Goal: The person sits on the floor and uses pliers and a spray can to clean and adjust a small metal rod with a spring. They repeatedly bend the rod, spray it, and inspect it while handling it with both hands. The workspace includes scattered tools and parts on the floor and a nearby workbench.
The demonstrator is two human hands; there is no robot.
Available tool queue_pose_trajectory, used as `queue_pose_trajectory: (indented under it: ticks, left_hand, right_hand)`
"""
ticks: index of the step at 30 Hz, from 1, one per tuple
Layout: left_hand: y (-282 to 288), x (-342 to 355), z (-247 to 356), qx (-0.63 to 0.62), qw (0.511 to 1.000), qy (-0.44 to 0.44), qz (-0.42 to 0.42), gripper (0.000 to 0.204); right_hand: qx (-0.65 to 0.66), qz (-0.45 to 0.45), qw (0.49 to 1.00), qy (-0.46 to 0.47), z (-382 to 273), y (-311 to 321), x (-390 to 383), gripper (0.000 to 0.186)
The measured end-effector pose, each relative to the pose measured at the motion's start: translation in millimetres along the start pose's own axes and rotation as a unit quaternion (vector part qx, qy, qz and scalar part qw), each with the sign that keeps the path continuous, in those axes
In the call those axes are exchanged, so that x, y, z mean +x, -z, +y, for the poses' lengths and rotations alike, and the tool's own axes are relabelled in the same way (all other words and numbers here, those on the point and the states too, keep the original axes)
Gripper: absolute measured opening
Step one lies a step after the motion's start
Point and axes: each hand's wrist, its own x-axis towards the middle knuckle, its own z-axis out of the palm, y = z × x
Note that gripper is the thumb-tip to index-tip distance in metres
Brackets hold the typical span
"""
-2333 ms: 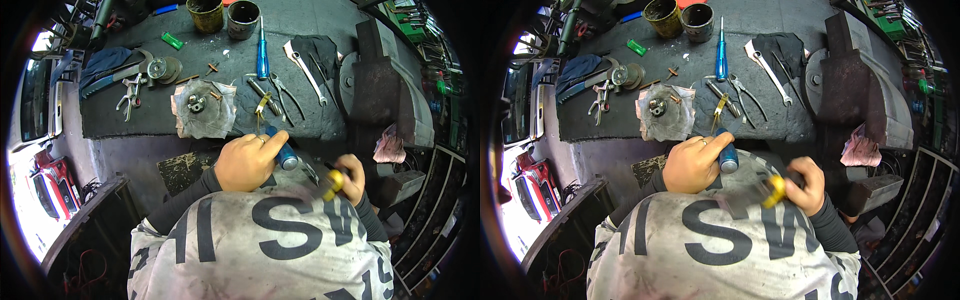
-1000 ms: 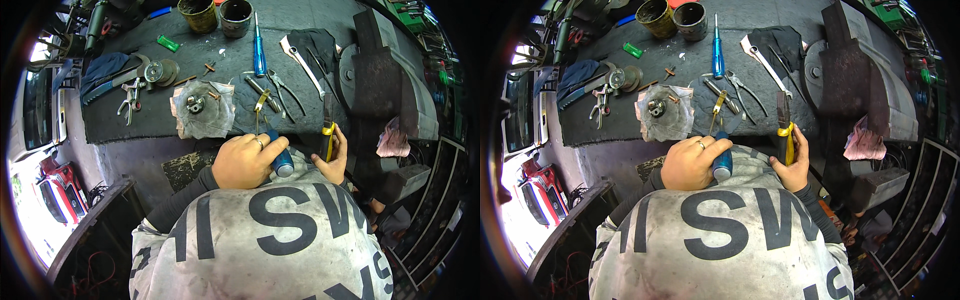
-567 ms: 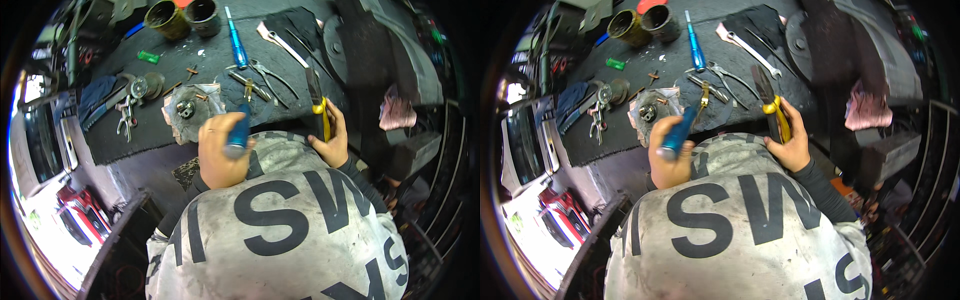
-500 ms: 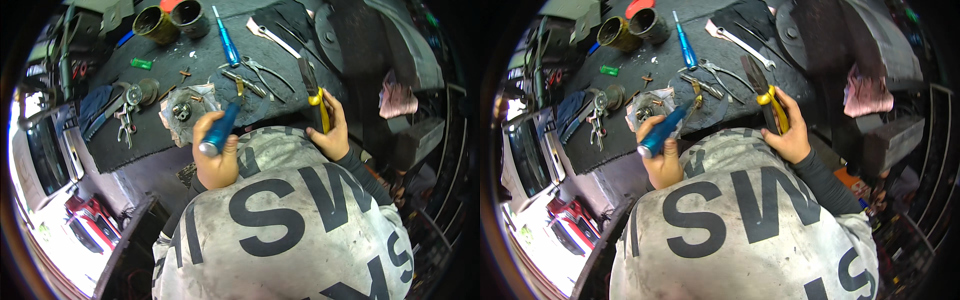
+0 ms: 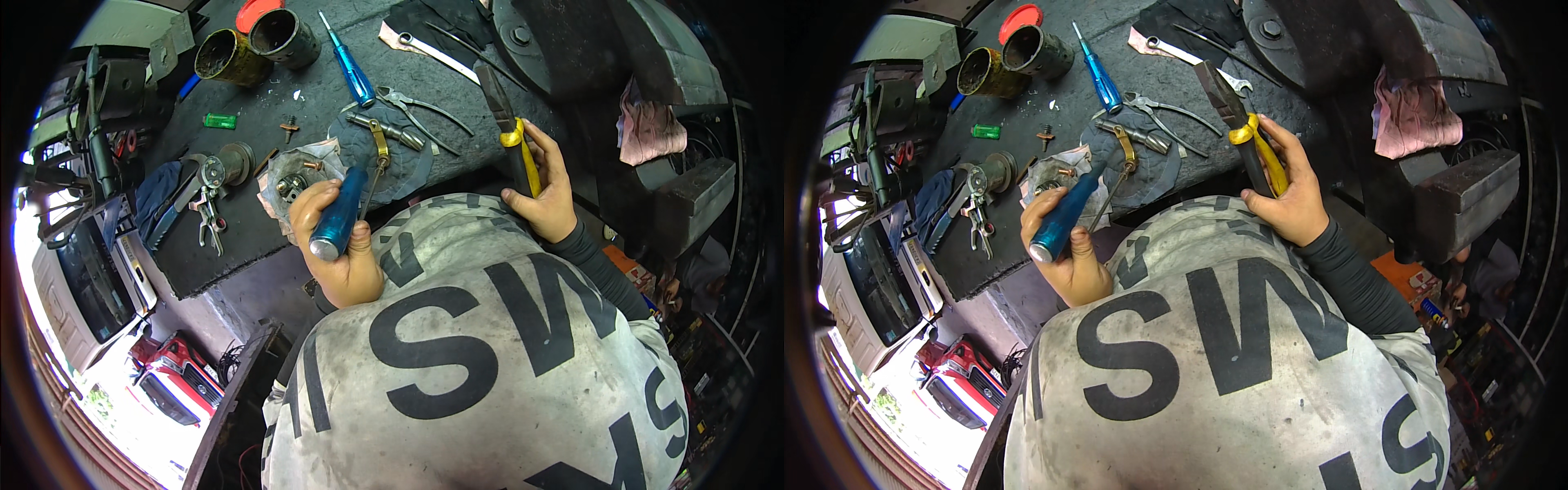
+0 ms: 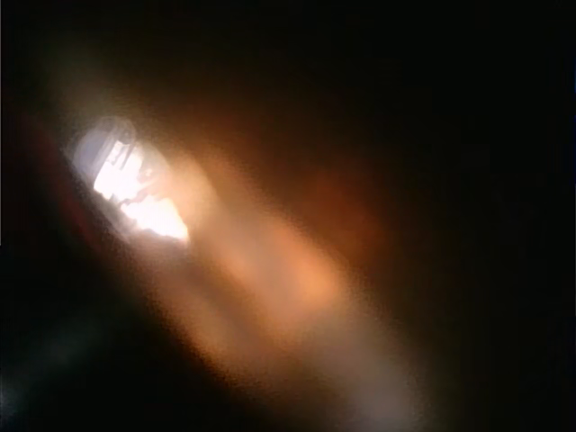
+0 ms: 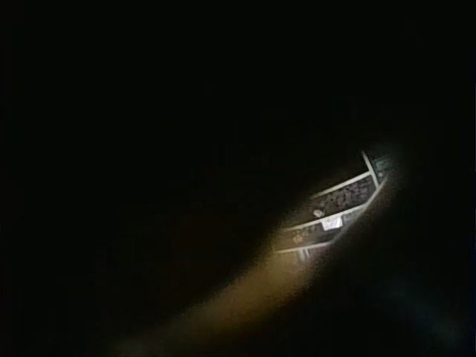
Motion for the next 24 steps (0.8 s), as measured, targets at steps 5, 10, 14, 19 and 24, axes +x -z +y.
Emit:
queue_pose_trajectory:
  ticks: [5,10,14,19,24]
  left_hand:
    - [-10,-4,-6,-0.098,0.993,-0.007,0.068,0.039]
    - [-13,-2,-11,-0.088,0.991,-0.063,0.075,0.041]
    - [-10,-2,-13,-0.074,0.991,-0.084,0.069,0.038]
    - [-1,-4,-25,-0.065,0.992,-0.079,0.068,0.038]
    - [3,-7,-26,-0.100,0.992,-0.066,0.044,0.038]
  right_hand:
    - [0.263,-0.158,0.937,-0.164,-6,-17,23,0.067]
    - [0.294,-0.245,0.897,-0.223,-8,-66,60,0.064]
    - [0.295,-0.256,0.889,-0.237,-1,-92,67,0.064]
    - [0.333,-0.260,0.880,-0.219,-3,-98,61,0.069]
    - [0.500,-0.306,0.779,-0.221,-18,-98,51,0.069]
